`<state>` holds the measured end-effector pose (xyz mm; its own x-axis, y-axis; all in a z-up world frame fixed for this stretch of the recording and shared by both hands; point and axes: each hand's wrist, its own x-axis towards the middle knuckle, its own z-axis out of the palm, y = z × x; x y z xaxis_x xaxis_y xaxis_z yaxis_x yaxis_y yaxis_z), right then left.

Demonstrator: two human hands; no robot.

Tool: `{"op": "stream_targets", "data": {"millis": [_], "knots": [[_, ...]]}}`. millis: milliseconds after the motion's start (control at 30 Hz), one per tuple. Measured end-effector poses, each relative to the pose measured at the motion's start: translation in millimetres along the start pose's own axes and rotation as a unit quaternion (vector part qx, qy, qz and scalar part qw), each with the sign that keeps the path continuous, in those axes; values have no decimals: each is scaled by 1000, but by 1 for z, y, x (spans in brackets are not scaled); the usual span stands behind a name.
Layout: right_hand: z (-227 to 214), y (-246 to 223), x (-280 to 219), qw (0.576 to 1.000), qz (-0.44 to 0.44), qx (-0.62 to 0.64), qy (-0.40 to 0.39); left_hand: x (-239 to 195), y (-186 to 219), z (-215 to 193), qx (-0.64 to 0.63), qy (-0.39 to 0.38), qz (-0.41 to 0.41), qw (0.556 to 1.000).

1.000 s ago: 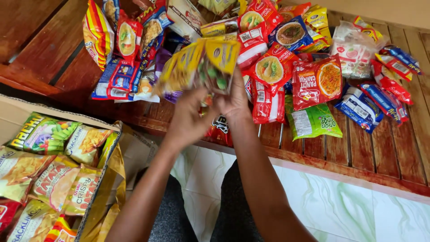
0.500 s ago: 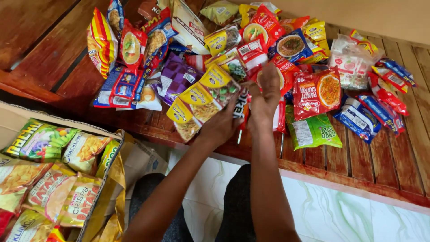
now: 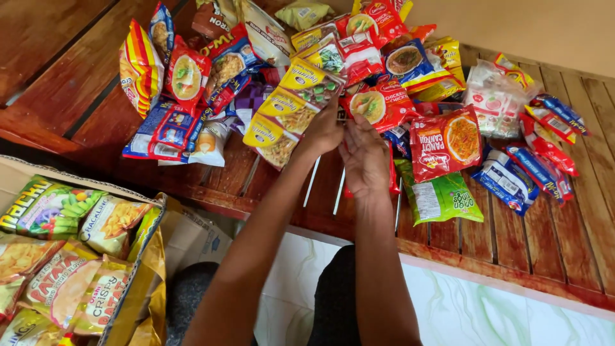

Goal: Sorting and packing snack packets and coffee sachets into a cardboard box.

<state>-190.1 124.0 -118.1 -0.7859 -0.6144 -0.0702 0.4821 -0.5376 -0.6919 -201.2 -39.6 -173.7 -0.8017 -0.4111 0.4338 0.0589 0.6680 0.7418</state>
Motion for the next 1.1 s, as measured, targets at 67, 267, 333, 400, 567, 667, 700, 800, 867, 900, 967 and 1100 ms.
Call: {"op": "stream_targets", "data": {"millis": [67,267,333,400,567,667,700,800,867,900,967,1100], "knots": [[-8,19,8,999,-3,1,-36,-25,15,-22,-119,-62,-55,989],[52,22,-29,981,52,-186,-12,-78,78,-126,-149,-69,-71,984],[60,29,-31,969,58,-239,5,-90,88,-160,-103,-2,-40,994],[56,36,-33,950,12,-313,-6,-109,91,-185,64,101,-63,991],[17,53,7,984,-11,-163,-70,-142,61,-196,306,0,-154,939],[28,34,5,989,-49,-38,-133,-148,71,-190,297,-84,-249,918],[41,26,1,984,-69,0,-165,-149,74,-191,277,-114,-286,910],[48,22,-5,984,-64,8,-168,-155,61,-175,336,-57,-191,921],[52,22,-6,980,-69,33,-184,-160,46,-160,320,-51,-183,928],[51,22,-7,976,-73,57,-199,-163,39,-150,304,-45,-177,935],[50,22,-10,976,-64,74,-195,-162,24,-141,207,-56,-194,957],[51,24,-4,988,-65,9,-136,-154,53,-142,175,0,-178,968]]}}
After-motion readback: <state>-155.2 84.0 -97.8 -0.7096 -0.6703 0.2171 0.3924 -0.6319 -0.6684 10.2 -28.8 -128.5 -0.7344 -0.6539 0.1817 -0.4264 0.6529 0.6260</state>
